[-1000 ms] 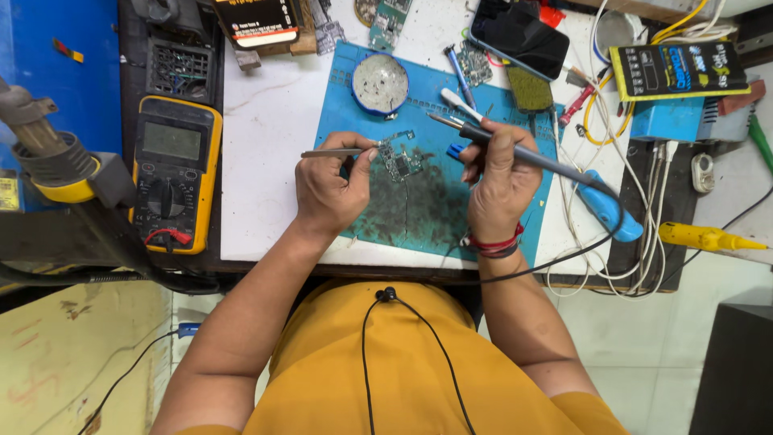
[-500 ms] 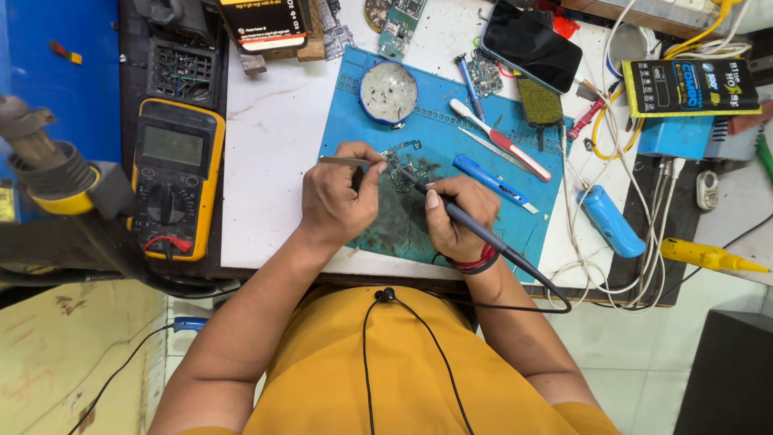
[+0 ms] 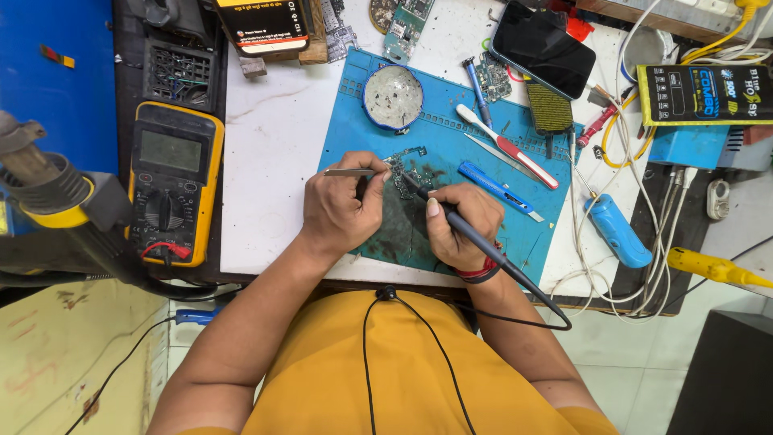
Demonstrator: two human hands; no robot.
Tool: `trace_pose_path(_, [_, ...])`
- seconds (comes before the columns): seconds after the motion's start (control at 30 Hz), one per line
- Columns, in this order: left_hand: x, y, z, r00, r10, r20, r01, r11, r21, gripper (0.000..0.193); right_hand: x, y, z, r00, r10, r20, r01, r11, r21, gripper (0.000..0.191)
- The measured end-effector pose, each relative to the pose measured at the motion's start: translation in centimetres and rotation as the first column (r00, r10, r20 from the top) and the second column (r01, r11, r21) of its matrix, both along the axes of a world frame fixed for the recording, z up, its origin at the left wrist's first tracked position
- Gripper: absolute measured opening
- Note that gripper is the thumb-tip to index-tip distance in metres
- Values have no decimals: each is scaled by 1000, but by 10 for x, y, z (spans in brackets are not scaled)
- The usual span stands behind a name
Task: The person solders components on a small circuit board placed on a blue silicone mat, holding the board with tweezers in one hand and a soldering iron in the other. They reposition the board, apply solder to multiple points, and periodically touch the iron to the sponge holder while working across the board.
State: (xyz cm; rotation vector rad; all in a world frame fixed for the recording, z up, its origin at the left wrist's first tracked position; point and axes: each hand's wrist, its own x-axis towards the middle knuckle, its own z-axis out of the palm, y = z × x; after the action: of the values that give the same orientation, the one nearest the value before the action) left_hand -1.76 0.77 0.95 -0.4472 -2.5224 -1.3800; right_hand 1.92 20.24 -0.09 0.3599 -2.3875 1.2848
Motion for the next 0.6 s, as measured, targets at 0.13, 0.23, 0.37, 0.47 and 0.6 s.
trace_pose_path(0.13, [0,0,1,1000,-2,25,1,1000,12,15,-1,0,0,1000,5,-2,-5,1000,-4,8])
trace_pose_path(0.23, [0,0,2,999,-2,37,1,1000,17,15,-1,-1,0,1000,5,-7,-5,1000,-11,7])
trace_pose_path(0.37, [0,0,2,999,0,36,0,1000,11,15,-1,0,0,1000,3,0,-3,1000,-13,7])
trace_pose_path(0.47, [1,0,2,999,2,38,-2,1000,14,15,-1,0,1,1000,0,0,0,1000,-11,7])
trace_pose_path(0.6, [0,0,2,999,3,33,-4,1000,16,16,-1,0,1,1000,5,20,-5,1000,-7,7])
